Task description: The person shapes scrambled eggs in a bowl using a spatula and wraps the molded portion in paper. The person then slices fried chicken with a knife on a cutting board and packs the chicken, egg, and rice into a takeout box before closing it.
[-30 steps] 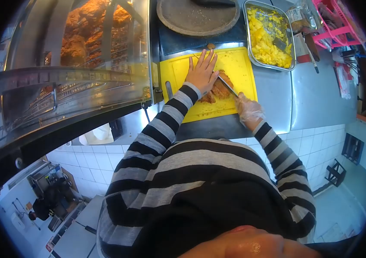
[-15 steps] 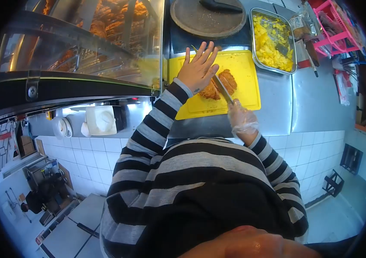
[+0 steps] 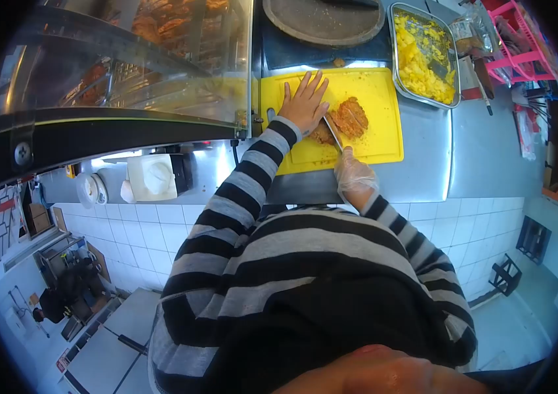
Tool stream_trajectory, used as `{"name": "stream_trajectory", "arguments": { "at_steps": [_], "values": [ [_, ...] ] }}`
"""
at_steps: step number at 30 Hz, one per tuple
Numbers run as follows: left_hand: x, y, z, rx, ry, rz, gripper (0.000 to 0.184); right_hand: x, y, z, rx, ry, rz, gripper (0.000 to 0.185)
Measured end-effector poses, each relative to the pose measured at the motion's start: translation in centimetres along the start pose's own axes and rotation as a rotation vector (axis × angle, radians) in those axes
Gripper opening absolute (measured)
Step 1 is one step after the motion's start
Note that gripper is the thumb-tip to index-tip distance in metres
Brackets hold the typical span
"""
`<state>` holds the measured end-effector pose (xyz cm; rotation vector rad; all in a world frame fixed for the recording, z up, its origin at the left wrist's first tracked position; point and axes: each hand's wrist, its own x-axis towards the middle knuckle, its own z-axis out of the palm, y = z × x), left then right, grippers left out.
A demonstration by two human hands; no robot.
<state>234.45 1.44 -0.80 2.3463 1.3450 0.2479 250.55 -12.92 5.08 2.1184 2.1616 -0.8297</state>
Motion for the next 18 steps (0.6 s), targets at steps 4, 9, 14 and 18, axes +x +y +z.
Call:
{"name": "stream_trajectory", "arguments": {
  "at_steps": [4, 9, 14, 18],
  "values": [
    [-0.1, -0.1, 0.1, 0.035, 0.039, 0.014, 0.058, 0.2, -0.6, 0.0, -0.007, -0.03, 0.082, 0.026],
    [0.0, -0.3, -1.6, 0.05, 0.007, -0.01, 0.058, 0.7, 1.8, 0.7, -0.02, 0.13, -0.169, 0.026],
    [-2.3, 1.7, -5.6, 0.057, 0.209, 0.005, 0.059, -1.4, -1.0, -1.3, 0.038, 0.232, -0.194, 0.027],
    [-3.0, 0.5, -2.2, 0.032, 0.196, -0.064, 0.059, -0.9, -0.9, 1.4, -0.04, 0.239, -0.157, 0.022]
  ]
}}
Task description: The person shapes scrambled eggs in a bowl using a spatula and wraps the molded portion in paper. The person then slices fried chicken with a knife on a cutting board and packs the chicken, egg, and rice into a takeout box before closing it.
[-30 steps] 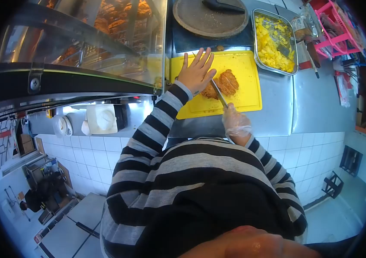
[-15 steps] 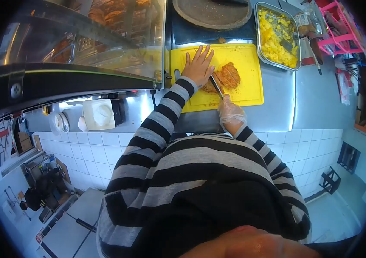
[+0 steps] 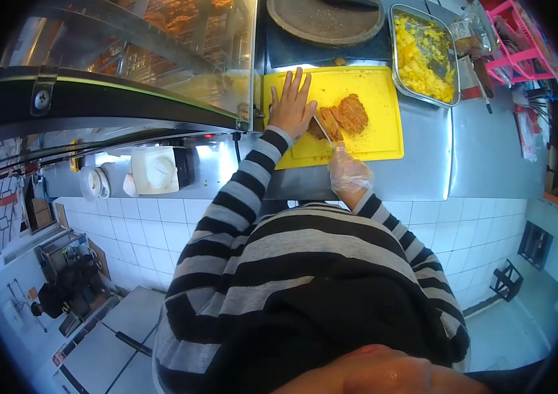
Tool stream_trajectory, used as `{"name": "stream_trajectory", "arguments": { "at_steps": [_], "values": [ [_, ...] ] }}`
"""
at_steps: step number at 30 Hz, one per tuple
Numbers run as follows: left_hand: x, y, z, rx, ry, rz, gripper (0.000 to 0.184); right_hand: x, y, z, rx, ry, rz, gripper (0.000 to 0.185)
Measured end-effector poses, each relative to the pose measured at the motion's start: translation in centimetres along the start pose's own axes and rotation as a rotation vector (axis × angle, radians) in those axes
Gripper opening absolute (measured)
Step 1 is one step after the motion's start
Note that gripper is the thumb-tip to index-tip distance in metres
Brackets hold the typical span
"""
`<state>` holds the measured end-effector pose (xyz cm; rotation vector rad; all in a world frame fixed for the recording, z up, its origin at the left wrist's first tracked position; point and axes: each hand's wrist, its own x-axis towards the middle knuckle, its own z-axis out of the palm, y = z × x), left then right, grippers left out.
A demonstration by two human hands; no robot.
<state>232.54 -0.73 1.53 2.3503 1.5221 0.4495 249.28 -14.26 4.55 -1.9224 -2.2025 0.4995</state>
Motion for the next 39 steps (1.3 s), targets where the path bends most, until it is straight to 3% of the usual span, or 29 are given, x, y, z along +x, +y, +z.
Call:
{"name": "stream_trajectory", "arguments": {
  "at_steps": [4, 7, 9, 12, 16, 19, 22, 23, 24, 26, 28, 29, 31, 32, 35, 37, 39],
  "values": [
    [0.2, -1.1, 2.1, -0.068, -0.068, -0.053, 0.061, 0.5, -0.2, -0.5, 0.036, -0.01, -0.026, 0.02],
    [0.7, -1.0, 2.1, -0.057, -0.124, -0.085, 0.061, 1.2, 0.8, 0.3, 0.012, -0.023, -0.076, 0.032],
    [0.5, -0.5, 2.0, 0.022, -0.126, -0.054, 0.06, 1.2, 0.9, 1.1, 0.081, -0.146, 0.064, 0.022],
    [1.0, 0.1, 2.5, 0.031, -0.116, -0.031, 0.061, 1.5, 1.4, 2.2, 0.125, -0.185, 0.18, 0.024],
    [1.8, 0.3, 1.8, -0.068, -0.154, -0.066, 0.064, 2.0, 2.8, 0.3, 0.2, -0.155, 0.099, 0.027],
    [0.1, 2.1, -1.7, -0.302, 0.13, -0.023, 0.066, 3.0, 3.4, -4.2, 0.292, -0.096, -0.016, 0.034],
    [-4.0, 4.1, -5.8, -0.485, 0.237, 0.012, 0.058, 3.8, 5.0, -8.6, 0.074, -0.179, 0.045, 0.04],
    [-5.6, 4.2, -6.4, -0.487, 0.24, 0.006, 0.058, 4.5, 6.8, -8.1, -0.004, -0.083, 0.024, 0.041],
    [-7.2, 4.1, -7.0, -0.585, 0.156, 0.026, 0.05, 5.1, 7.9, -7.8, -0.083, 0.018, -0.003, 0.043],
    [-10.1, 3.9, -8.0, -0.677, 0.091, 0.041, 0.045, 6.0, 8.2, -7.8, -0.208, -0.037, 0.07, 0.042],
    [-13.6, 3.2, -7.7, -0.816, -0.1, -0.046, 0.041, 7.3, 5.7, -8.6, -0.355, -0.102, 0.258, 0.044],
    [-15.2, 2.7, -7.6, -0.81, -0.082, -0.063, 0.041, 7.8, 5.0, -7.9, -0.354, -0.104, 0.232, 0.044],
    [-17.9, 2.2, -7.8, -0.862, -0.11, -0.155, 0.041, 8.4, 2.5, -6.8, -0.318, 0.174, 0.141, 0.066],
    [-19.1, 2.2, -7.9, -0.855, -0.101, -0.168, 0.041, 8.5, 0.9, -6.1, -0.212, 0.113, 0.235, 0.087],
    [-21.2, 2.1, -8.8, -0.964, -0.071, -0.37, 0.041, 8.1, -3.6, -3.7, -0.456, 0.059, 0.215, 0.089],
    [-22.5, 1.6, -8.7, -0.979, -0.027, -0.417, 0.039, 8.5, -4.7, -2.7, -0.421, 0.097, 0.206, 0.082],
    [-23.7, 0.7, -9.1, -0.941, 0.028, -0.426, 0.038, 9.2, -6.1, -3.7, -0.272, -0.03, 0.29, 0.074]
  ]
}}
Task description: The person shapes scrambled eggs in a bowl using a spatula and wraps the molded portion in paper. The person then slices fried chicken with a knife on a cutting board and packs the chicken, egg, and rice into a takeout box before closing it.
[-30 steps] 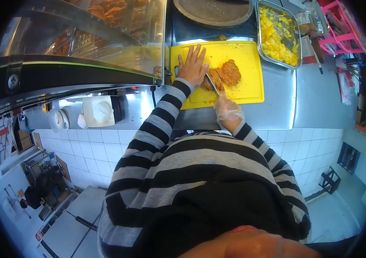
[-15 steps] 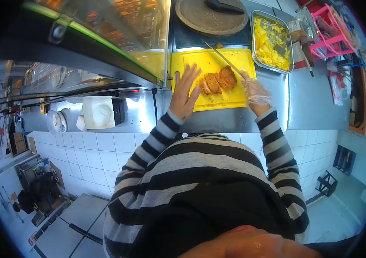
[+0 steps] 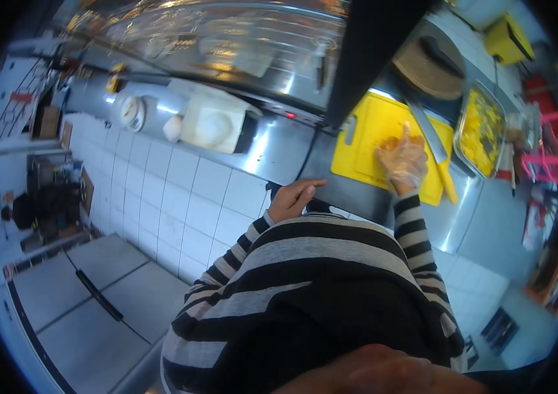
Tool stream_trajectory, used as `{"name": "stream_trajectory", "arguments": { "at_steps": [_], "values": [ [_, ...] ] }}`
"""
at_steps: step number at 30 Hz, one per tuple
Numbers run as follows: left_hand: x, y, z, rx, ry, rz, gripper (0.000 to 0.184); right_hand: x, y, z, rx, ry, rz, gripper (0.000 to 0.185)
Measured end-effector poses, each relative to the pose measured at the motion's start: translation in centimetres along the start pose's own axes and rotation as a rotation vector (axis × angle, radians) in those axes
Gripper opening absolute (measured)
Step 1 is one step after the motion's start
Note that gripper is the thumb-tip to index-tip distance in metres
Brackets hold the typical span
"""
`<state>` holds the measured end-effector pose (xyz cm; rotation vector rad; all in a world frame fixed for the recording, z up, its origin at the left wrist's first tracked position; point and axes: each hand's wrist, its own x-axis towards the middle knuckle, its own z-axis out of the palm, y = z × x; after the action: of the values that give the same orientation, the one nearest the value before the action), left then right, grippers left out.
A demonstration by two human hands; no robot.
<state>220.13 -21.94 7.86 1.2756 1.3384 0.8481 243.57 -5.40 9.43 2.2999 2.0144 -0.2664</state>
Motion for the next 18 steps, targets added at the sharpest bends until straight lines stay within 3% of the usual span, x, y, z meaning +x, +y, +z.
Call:
{"name": "stream_trajectory", "arguments": {
  "at_steps": [4, 6, 7, 9, 12, 13, 18],
  "values": [
    [-1.1, -0.2, -2.4, -0.054, 0.085, 0.041, 0.038, 0.3, -0.1, -0.2, -0.01, -0.025, -0.059, 0.061],
    [-1.5, 0.2, -4.2, -0.044, 0.267, 0.082, 0.035, 1.2, 0.9, 2.9, 0.042, -0.016, -0.199, 0.047],
    [-1.7, 0.0, -5.3, -0.109, 0.317, 0.001, 0.035, 1.2, 0.8, 3.8, 0.04, -0.009, -0.183, 0.047],
    [-1.4, -1.8, -8.0, 0.0, 0.504, 0.06, 0.035, 1.1, 1.0, 4.9, 0.086, 0.116, -0.198, 0.041],
    [-0.6, -4.2, -13.3, 0.055, 0.807, 0.12, 0.028, 0.0, 0.2, 5.0, 0.172, 0.206, -0.071, 0.04],
    [-0.3, -5.1, -15.4, 0.14, 0.892, 0.116, 0.027, -0.3, -0.6, 4.0, 0.192, 0.144, 0.032, 0.041],
    [0.5, -7.5, -24.4, 0.259, 0.803, 0.096, 0.026, -0.5, -2.9, 1.9, 0.247, 0.111, 0.279, 0.042]
  ]
}}
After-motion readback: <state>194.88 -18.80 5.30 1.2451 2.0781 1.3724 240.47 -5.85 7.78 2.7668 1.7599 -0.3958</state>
